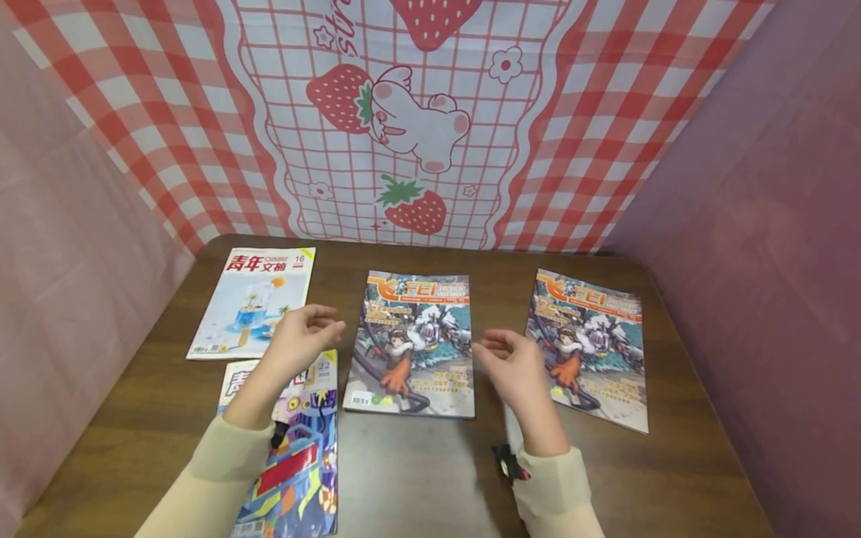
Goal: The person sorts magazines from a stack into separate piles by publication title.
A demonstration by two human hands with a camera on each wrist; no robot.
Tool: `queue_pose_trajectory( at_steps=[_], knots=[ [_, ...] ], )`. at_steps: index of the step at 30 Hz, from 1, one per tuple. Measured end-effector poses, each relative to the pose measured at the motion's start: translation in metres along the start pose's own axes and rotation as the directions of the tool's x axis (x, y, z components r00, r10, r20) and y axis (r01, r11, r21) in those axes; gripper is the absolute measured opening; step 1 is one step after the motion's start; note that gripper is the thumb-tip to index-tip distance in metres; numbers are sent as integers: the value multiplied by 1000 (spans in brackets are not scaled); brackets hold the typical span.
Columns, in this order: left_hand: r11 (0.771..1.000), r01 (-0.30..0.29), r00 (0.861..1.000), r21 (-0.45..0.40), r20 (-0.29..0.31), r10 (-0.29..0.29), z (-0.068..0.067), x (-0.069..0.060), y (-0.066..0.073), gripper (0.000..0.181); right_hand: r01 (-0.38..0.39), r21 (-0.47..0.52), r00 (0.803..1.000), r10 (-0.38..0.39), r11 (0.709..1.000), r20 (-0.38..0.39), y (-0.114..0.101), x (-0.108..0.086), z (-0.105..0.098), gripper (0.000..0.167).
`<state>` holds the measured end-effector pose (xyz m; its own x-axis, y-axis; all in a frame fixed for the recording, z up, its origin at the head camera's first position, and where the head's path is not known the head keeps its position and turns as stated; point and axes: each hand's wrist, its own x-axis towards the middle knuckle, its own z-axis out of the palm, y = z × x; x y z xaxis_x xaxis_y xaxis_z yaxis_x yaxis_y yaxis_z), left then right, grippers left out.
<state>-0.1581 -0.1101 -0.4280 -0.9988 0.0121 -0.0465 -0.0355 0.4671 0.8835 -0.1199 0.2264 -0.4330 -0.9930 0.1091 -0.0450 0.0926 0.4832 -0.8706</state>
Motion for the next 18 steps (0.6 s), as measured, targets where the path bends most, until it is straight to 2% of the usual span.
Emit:
queue_pose_trajectory(
  at_steps=[12, 18],
  knots=[
    [999, 15, 1000, 30, 3, -15, 2, 0, -1, 40, 3, -16, 1000, -3, 1000, 12, 1, 3, 3, 39],
    [1000, -13, 1000, 28, -9, 13, 4, 7, -4, 40, -9, -8, 1000, 9, 1000, 15, 3, 7, 4, 41]
  ],
)
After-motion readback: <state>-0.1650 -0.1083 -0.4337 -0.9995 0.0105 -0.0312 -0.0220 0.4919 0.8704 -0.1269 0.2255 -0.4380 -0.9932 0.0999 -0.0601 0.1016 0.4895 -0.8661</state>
